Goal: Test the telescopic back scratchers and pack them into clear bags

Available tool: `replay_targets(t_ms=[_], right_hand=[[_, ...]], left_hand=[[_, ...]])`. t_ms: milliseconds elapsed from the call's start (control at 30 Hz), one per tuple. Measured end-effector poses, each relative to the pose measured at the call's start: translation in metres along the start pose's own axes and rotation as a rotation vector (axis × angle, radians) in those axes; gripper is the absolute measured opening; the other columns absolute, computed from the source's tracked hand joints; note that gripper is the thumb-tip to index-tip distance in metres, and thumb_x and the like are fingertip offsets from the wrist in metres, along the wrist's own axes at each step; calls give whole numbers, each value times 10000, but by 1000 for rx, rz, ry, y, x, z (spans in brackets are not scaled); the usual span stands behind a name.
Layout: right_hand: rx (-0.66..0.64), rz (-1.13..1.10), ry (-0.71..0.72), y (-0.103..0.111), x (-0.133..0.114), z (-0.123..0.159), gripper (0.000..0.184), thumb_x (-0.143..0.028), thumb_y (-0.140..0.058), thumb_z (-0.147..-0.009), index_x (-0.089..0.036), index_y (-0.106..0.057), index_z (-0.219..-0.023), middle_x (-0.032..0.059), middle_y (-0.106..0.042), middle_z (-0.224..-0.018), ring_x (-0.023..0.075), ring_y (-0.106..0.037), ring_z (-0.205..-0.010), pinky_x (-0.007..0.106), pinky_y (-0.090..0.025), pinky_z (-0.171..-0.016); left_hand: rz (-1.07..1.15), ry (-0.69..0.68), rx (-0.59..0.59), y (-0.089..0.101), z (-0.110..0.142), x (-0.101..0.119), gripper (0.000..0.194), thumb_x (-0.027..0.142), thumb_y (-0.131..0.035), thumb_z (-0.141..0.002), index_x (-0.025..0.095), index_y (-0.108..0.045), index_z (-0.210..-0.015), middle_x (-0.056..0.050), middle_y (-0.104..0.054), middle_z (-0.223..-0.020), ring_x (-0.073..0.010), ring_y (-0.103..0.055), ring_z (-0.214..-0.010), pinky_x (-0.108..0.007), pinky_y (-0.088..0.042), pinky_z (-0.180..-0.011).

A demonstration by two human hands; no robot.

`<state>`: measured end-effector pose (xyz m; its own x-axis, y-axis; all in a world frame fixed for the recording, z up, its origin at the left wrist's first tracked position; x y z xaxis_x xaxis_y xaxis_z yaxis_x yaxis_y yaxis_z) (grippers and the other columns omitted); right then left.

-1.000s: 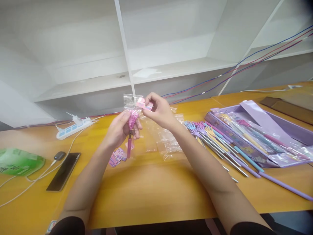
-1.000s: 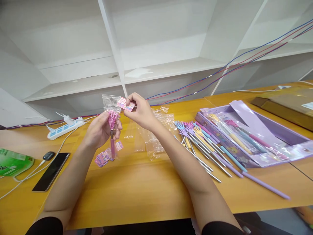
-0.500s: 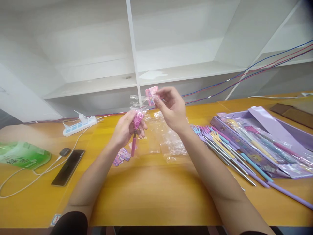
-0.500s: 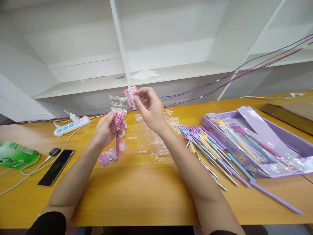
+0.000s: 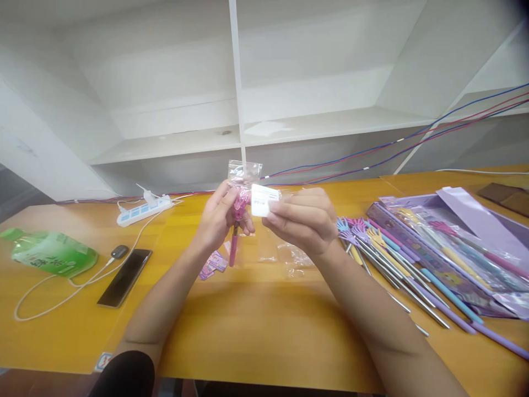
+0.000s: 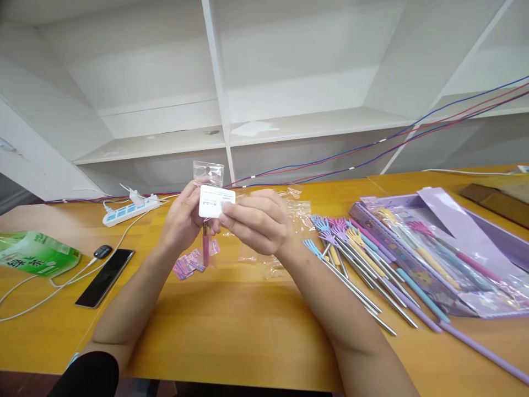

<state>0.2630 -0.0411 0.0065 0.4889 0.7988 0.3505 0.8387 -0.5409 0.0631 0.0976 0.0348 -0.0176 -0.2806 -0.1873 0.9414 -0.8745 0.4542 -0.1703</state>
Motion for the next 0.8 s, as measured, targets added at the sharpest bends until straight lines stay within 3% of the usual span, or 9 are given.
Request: replay_targets(t_ms=[67,200,333,500,667,800], right_hand=[[24,-37,55,5,-8,-6,323,-142,-808,-857,-374,-743,-1071,-47,-779,-1114,156,-704,-927,328,-580,-727],[-157,-46,112,-12,-17,-20,116,-131,-671,-977,-233,-725,-981,17,-784,-1080,143,-703,-872,329,-546,-713],[-168,25,103,-20,-10,-24,181,-108,-545,-1044,-167,-715,-1018,53,-796,-1035,127,-691,-777,319,-455,-623],[-136,39,98,-17,-5,-26,133,-89,-572,-1029,-141,-689,-994,60,-789,-959,119,-677,-771,321,-417,-609],[-144,149,75,-16,-1,-24,115,-127,-630,-1023,-197,-673,-943,17,-777,-943,105,-648,-764,305,-421,-630],[-127,112,11,-13,7,-22,110,-142,-726,-975,-223,-654,-959,-5,-781,-958,110,-669,-788,312,-471,-683]], left_hand=[[-1,-16,7,-1,1,3,423,530,-646,-1028,256,-633,-1349,-34,-755,-883,-153,-690,-553,-260,-539,-503],[-9,-29,-11,-4,5,4,373,417,-671,-1011,265,-667,-1353,-52,-782,-1002,-137,-696,-625,-245,-563,-562],[-33,-40,-29,-7,8,3,418,398,-706,-988,251,-679,-1379,-73,-788,-1077,-160,-717,-681,-276,-596,-603],[-15,-64,-66,-6,7,-2,491,542,-688,-1008,204,-691,-1365,-84,-773,-946,-212,-750,-741,-333,-623,-672],[-56,-87,-72,-4,7,-6,398,515,-676,-1024,202,-707,-1269,-53,-748,-843,-223,-764,-724,-347,-631,-675],[-73,-79,-89,-7,8,-5,358,491,-643,-1047,197,-690,-1246,-49,-750,-817,-225,-774,-722,-352,-639,-695]])
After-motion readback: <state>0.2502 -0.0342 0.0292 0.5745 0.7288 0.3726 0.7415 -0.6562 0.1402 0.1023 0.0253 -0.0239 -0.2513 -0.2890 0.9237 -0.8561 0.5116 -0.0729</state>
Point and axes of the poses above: each hand's wrist, its own z-axis away from the middle knuckle, its own y-axis out of the back of the hand, x = y × z, the point moved 7 cm from there along -z, towards the middle knuckle
